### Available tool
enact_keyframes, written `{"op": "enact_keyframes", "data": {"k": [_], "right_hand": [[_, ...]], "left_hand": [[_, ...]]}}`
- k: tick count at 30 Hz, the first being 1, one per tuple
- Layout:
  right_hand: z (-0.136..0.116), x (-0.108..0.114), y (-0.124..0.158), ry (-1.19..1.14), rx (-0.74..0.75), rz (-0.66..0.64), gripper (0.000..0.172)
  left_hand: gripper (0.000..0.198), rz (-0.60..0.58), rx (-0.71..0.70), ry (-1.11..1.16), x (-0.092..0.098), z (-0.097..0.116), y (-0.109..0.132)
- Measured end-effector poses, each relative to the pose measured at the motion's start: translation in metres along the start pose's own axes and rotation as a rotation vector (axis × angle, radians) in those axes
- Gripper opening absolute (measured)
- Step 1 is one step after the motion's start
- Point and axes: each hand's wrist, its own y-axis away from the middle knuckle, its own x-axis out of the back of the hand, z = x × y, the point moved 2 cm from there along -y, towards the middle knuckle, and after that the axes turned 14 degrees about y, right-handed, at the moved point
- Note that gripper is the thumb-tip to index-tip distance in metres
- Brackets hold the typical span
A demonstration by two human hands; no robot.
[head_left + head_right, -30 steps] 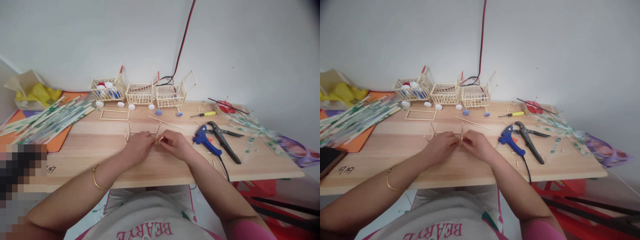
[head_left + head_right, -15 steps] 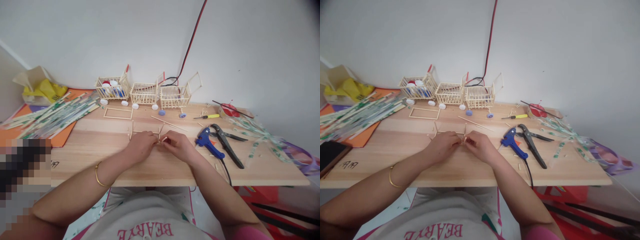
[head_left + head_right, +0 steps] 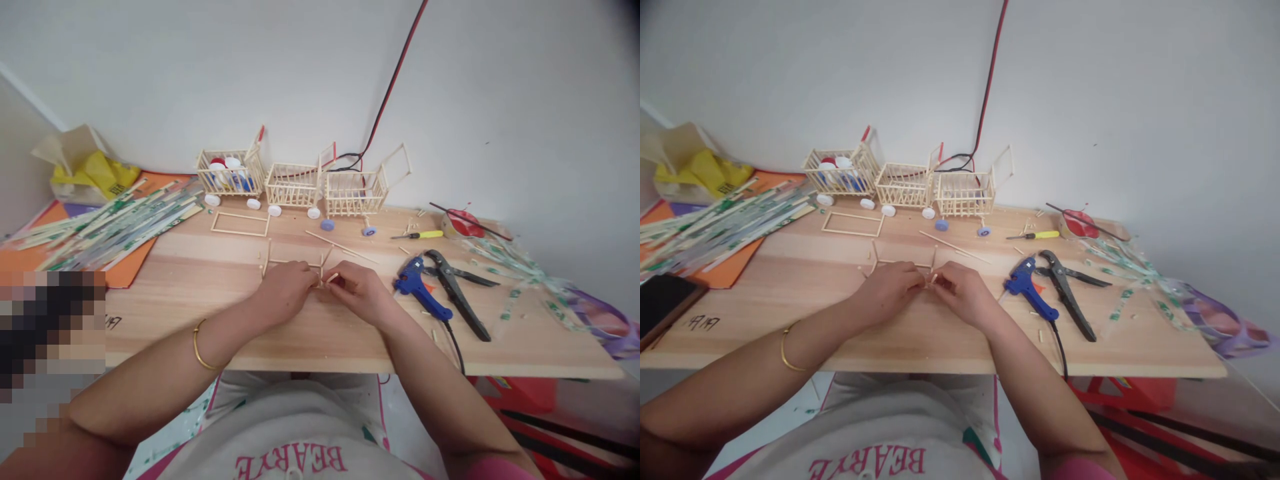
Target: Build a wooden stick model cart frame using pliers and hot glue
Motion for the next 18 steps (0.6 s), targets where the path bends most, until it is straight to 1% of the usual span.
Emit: {"op": "enact_keyframes", "data": {"k": [18], "right_hand": [[-0.0016, 0.0009, -0.0006, 0.009, 0.007, -0.001, 0.012]], "left_hand": [[0.02, 0.004, -0.007, 0.015, -0.0018, -0.0005, 0.0003]]}}
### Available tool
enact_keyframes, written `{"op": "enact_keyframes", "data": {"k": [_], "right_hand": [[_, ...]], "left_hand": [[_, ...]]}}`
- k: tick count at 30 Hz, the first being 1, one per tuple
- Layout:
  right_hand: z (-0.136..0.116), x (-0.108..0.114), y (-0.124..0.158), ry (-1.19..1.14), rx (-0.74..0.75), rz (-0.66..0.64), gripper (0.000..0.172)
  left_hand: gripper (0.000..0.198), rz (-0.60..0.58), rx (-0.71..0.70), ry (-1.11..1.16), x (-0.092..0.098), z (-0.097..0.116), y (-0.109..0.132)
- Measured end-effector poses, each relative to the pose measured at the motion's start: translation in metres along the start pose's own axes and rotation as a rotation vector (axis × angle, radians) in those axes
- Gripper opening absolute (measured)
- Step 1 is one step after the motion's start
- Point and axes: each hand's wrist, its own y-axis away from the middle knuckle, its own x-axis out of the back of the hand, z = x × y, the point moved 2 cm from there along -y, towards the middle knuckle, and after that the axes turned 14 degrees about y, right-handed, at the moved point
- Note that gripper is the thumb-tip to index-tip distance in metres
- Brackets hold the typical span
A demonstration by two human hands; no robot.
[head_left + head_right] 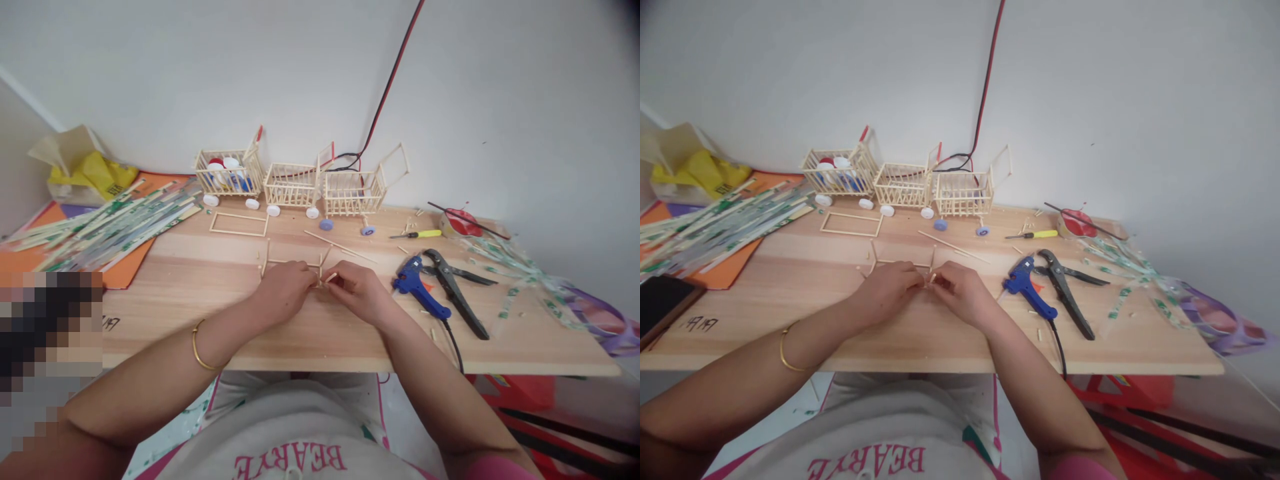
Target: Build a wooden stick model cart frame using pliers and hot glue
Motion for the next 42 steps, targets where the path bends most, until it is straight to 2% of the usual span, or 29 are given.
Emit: {"op": "enact_keyframes", "data": {"k": [22, 42], "right_hand": [[0.0062, -0.0052, 0.0011, 0.025, 0.039, 0.003, 0.011], [0.0065, -0.0052, 0.0018, 0.043, 0.038, 0.012, 0.022]], "left_hand": [[0.02, -0.003, -0.004, -0.009, 0.001, 0.0003, -0.0001], [0.022, -0.024, 0.007, 0.039, 0.004, 0.003, -0.0002]]}}
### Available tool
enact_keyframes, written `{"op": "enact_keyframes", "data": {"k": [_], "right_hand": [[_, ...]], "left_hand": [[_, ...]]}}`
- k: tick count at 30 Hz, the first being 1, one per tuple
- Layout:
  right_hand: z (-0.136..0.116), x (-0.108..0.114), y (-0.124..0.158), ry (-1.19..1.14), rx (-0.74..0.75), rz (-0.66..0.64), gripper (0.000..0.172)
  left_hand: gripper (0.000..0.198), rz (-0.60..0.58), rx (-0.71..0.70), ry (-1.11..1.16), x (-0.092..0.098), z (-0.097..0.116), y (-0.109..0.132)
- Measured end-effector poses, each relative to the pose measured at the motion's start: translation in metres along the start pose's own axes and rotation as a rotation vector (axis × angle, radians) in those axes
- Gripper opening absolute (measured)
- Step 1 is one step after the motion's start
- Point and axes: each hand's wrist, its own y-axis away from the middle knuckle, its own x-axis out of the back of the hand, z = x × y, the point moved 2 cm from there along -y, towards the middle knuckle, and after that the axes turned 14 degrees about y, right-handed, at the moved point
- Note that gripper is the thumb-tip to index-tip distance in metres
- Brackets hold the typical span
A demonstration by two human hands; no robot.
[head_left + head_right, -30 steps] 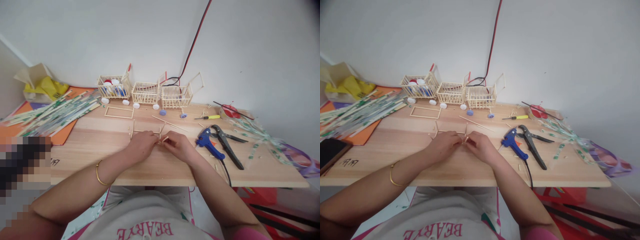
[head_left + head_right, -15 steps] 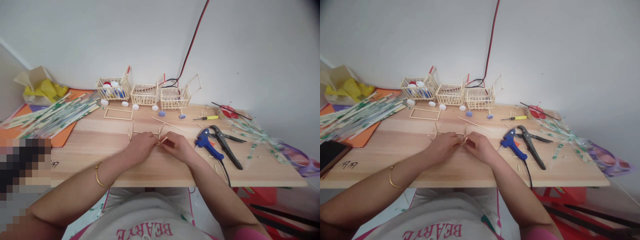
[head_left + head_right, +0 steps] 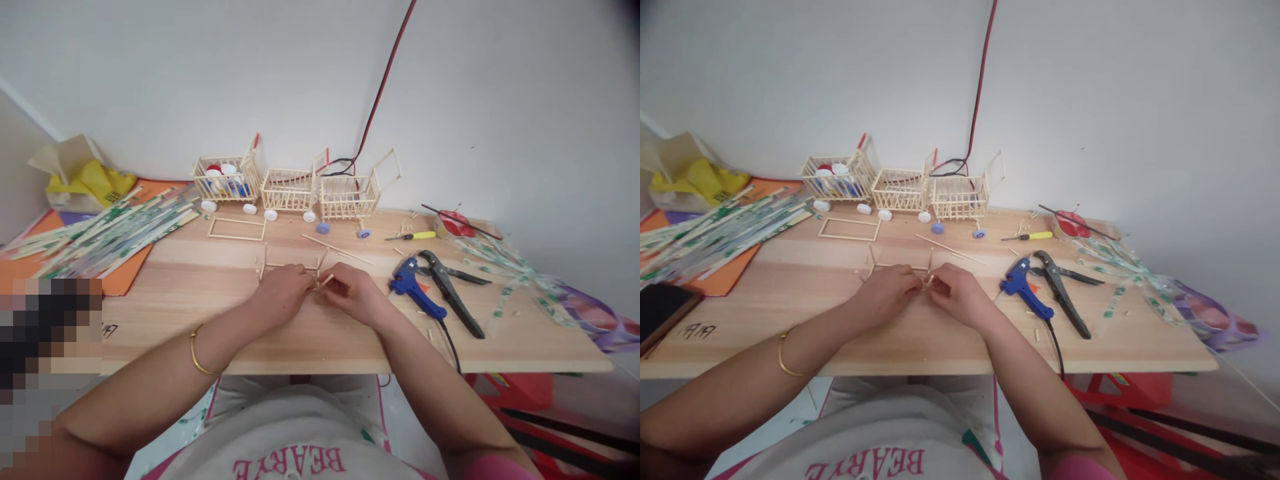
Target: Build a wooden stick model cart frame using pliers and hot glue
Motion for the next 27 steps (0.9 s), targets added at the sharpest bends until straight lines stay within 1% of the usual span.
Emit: {"op": "enact_keyframes", "data": {"k": [4, 6, 8, 10, 12, 14, 15, 17, 19, 21, 23, 25, 27], "right_hand": [[0.003, -0.001, 0.001, -0.008, -0.019, -0.001, 0.025], [0.003, -0.001, 0.001, -0.021, -0.028, -0.002, 0.026], [0.002, 0.002, 0.002, -0.032, -0.038, 0.005, 0.028], [0.0, 0.006, 0.002, -0.039, -0.043, 0.019, 0.031], [-0.002, 0.012, 0.003, -0.056, -0.04, 0.037, 0.038], [-0.003, 0.017, 0.003, -0.098, -0.029, 0.06, 0.046], [-0.003, 0.02, 0.004, -0.125, -0.024, 0.087, 0.049], [-0.002, 0.024, 0.005, -0.17, -0.02, 0.189, 0.045], [-0.003, 0.028, 0.006, -0.182, -0.033, 0.342, 0.032], [-0.007, 0.033, 0.009, -0.146, -0.035, 0.498, 0.017], [-0.018, 0.039, 0.01, -0.083, 0.011, 0.593, 0.009], [-0.033, 0.045, 0.01, -0.019, 0.079, 0.58, 0.011], [-0.048, 0.048, 0.008, 0.033, 0.126, 0.497, 0.015]], "left_hand": [[0.021, 0.018, -0.013, -0.003, -0.001, -0.001, 0.0], [0.019, 0.06, -0.021, 0.041, 0.0, -0.001, 0.0], [0.017, 0.134, -0.035, 0.132, 0.004, 0.0, 0.001], [0.015, 0.239, -0.051, 0.258, 0.012, 0.005, 0.003], [0.011, 0.348, -0.07, 0.429, 0.022, 0.01, 0.006], [0.011, 0.408, -0.091, 0.666, 0.03, 0.015, 0.009], [0.012, 0.418, -0.096, 0.798, 0.032, 0.017, 0.011], [0.017, 0.404, -0.109, 1.07, 0.034, 0.018, 0.013], [0.022, 0.357, -0.128, 1.329, 0.033, 0.017, 0.013], [0.028, 0.304, -0.151, 1.557, 0.032, 0.016, 0.014], [0.031, 0.246, -0.163, 1.725, 0.033, 0.016, 0.014], [0.032, 0.186, -0.171, 1.835, 0.035, 0.018, 0.015], [0.031, 0.139, -0.178, 1.903, 0.037, 0.02, 0.016]]}}
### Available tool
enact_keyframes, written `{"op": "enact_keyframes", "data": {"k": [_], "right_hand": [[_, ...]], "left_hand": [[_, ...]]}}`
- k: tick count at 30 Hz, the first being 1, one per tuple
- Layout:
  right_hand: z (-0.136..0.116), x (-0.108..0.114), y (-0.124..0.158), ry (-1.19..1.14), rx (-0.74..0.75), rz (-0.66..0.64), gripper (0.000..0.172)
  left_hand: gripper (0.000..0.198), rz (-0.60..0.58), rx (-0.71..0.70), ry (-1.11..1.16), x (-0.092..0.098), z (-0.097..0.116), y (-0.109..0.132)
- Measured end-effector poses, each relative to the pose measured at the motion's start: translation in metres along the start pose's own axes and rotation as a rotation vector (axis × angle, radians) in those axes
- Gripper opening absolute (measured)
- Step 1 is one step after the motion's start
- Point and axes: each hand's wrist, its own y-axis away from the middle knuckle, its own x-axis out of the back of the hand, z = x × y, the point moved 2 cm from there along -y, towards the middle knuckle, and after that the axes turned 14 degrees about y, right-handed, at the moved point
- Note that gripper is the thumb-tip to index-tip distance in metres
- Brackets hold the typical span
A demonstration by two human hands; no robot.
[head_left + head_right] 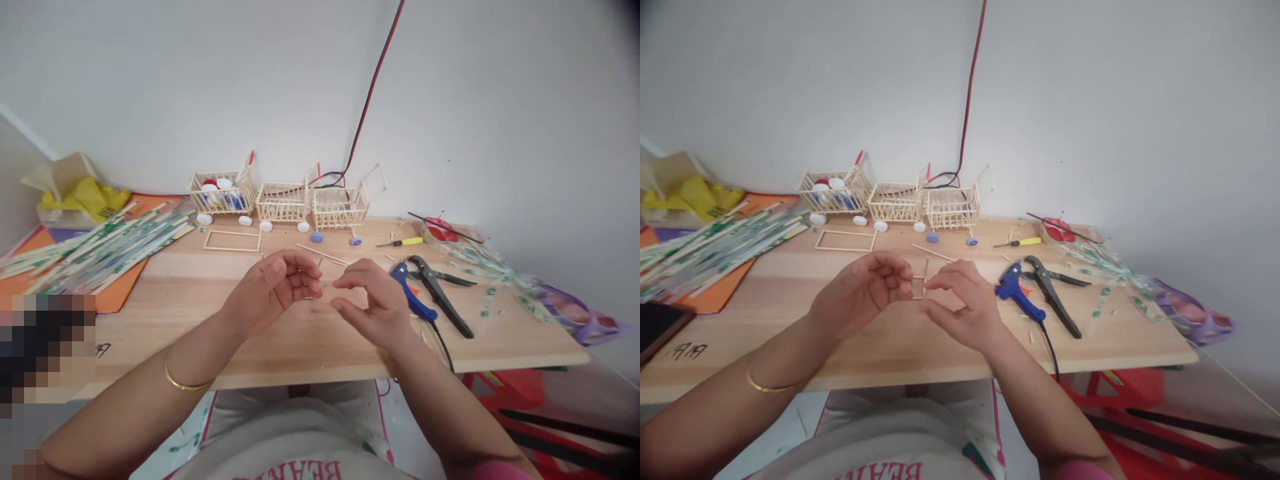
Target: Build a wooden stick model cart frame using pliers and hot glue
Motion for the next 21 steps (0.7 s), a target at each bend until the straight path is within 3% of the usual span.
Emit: {"op": "enact_keyframes", "data": {"k": [5, 11, 14, 17, 21], "right_hand": [[-0.016, -0.003, -0.009, 0.076, 0.032, -0.064, 0.005], [-0.011, -0.005, -0.025, 0.12, 0.129, -0.119, 0.007], [0.001, -0.002, -0.034, 0.115, 0.141, -0.067, 0.009], [0.022, 0.0, -0.037, 0.145, 0.085, 0.09, 0.009], [0.056, -0.001, -0.031, 0.187, -0.091, 0.181, 0.022]], "left_hand": [[0.029, -0.035, 0.002, 0.056, 0.001, 0.003, 0.001], [0.037, -0.096, 0.003, 0.091, 0.002, 0.01, 0.001], [0.042, -0.108, -0.018, 0.05, 0.0, 0.017, 0.002], [0.044, -0.042, -0.12, -0.029, 0.001, 0.031, 0.002], [0.042, 0.192, -0.374, -0.028, 0.014, 0.06, 0.0]]}}
